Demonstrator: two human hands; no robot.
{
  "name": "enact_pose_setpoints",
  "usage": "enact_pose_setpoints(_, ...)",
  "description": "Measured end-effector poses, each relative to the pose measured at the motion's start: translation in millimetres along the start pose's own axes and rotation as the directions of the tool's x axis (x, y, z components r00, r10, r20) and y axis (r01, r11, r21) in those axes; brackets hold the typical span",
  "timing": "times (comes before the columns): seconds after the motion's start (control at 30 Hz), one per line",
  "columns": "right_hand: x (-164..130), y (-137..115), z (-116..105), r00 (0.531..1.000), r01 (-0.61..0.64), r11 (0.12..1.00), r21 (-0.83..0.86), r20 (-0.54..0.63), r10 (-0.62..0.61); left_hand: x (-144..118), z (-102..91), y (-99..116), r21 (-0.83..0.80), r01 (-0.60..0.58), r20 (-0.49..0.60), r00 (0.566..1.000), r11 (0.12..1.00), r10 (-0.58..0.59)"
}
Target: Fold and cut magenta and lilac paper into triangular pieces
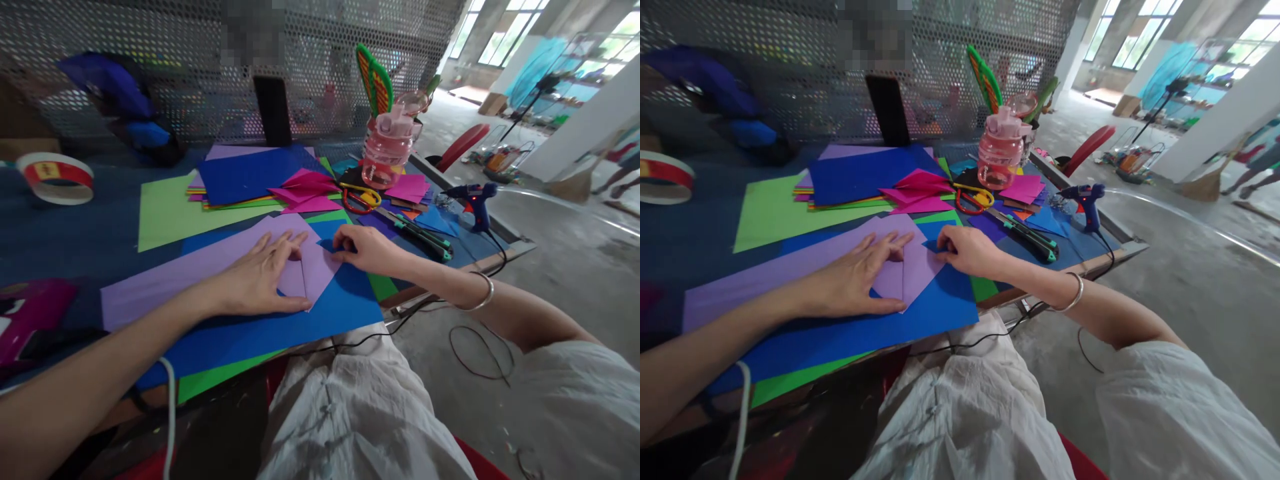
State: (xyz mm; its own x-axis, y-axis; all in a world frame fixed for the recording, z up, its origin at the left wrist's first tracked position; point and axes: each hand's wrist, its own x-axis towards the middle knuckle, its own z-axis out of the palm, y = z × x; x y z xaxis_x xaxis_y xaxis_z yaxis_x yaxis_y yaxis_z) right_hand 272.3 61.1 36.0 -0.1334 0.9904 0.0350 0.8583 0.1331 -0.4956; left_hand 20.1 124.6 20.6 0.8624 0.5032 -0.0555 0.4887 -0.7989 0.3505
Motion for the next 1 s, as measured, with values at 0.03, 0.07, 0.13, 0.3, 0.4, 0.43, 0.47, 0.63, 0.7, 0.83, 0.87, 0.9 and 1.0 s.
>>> enact_pose_setpoints(0.03, 6.1, 2.6, -3.9, 0.999, 0.012, 1.0, -0.021, -0.031, -0.013, 0.3, -0.2, 0.4, 0.001, 0.004, -0.003, 1.0, 1.0, -0.004)
enact_pose_setpoints(0.07, 14.8, 3.4, -8.0, 0.997, 0.045, 0.998, -0.039, -0.067, -0.047, 0.5, -0.6, 1.0, 0.001, 0.006, -0.003, 1.0, 1.0, -0.006)
enact_pose_setpoints(0.13, 41.4, -0.2, -16.0, 0.98, 0.131, 0.989, -0.067, -0.145, -0.139, 0.3, -1.8, 2.6, -0.002, 0.01, -0.009, 1.0, 1.0, -0.01)
enact_pose_setpoints(0.3, 150.7, -23.1, -28.4, 0.941, 0.126, 0.988, -0.089, -0.304, -0.147, -2.0, -3.3, 5.0, -0.034, 0.007, -0.032, 0.999, 0.999, -0.008)
enact_pose_setpoints(0.4, 217.7, -32.4, -30.4, 0.915, -0.061, 0.996, 0.068, -0.395, 0.083, -3.2, -2.3, 4.6, -0.047, 0.003, -0.019, 1.0, 0.999, -0.004)
enact_pose_setpoints(0.43, 236.6, -34.4, -30.4, 0.901, -0.103, 0.99, 0.096, -0.412, 0.134, -3.5, -2.0, 4.4, -0.052, 0.001, -0.023, 1.0, 0.999, -0.002)
enact_pose_setpoints(0.47, 253.6, -36.0, -30.2, 0.888, -0.137, 0.984, 0.114, -0.426, 0.173, -3.9, -1.9, 4.1, -0.057, -0.004, -0.029, 1.0, 0.998, 0.002)
enact_pose_setpoints(0.63, 316.8, -42.5, -24.5, 0.797, -0.307, 0.919, 0.246, -0.461, 0.39, -6.3, -2.1, 2.6, -0.105, -0.024, -0.039, 0.999, 0.994, 0.02)
enact_pose_setpoints(0.7, 334.4, -43.9, -18.7, 0.761, -0.348, 0.891, 0.292, -0.466, 0.451, -7.2, -1.1, 1.4, -0.125, -0.028, -0.045, 0.999, 0.992, 0.022)
enact_pose_setpoints(0.83, 357.7, -44.2, -1.1, 0.707, -0.388, 0.852, 0.352, -0.479, 0.52, -7.0, 3.9, -0.8, -0.121, -0.026, -0.042, 0.999, 0.992, 0.021)
enact_pose_setpoints(0.87, 361.5, -44.2, 3.5, 0.698, -0.391, 0.847, 0.36, -0.484, 0.528, -6.6, 5.2, -1.0, -0.12, -0.019, -0.031, 0.999, 0.993, 0.016)
enact_pose_setpoints(0.9, 364.9, -44.4, 7.8, 0.69, -0.391, 0.845, 0.365, -0.492, 0.531, -6.2, 6.3, -1.2, -0.123, -0.013, -0.02, 1.0, 0.992, 0.01)
enact_pose_setpoints(1.0, 373.0, -46.7, 17.2, 0.672, -0.381, 0.85, 0.365, -0.522, 0.525, -5.6, 7.7, -0.9, -0.153, 0.0, 0.008, 1.0, 0.988, 0.001)
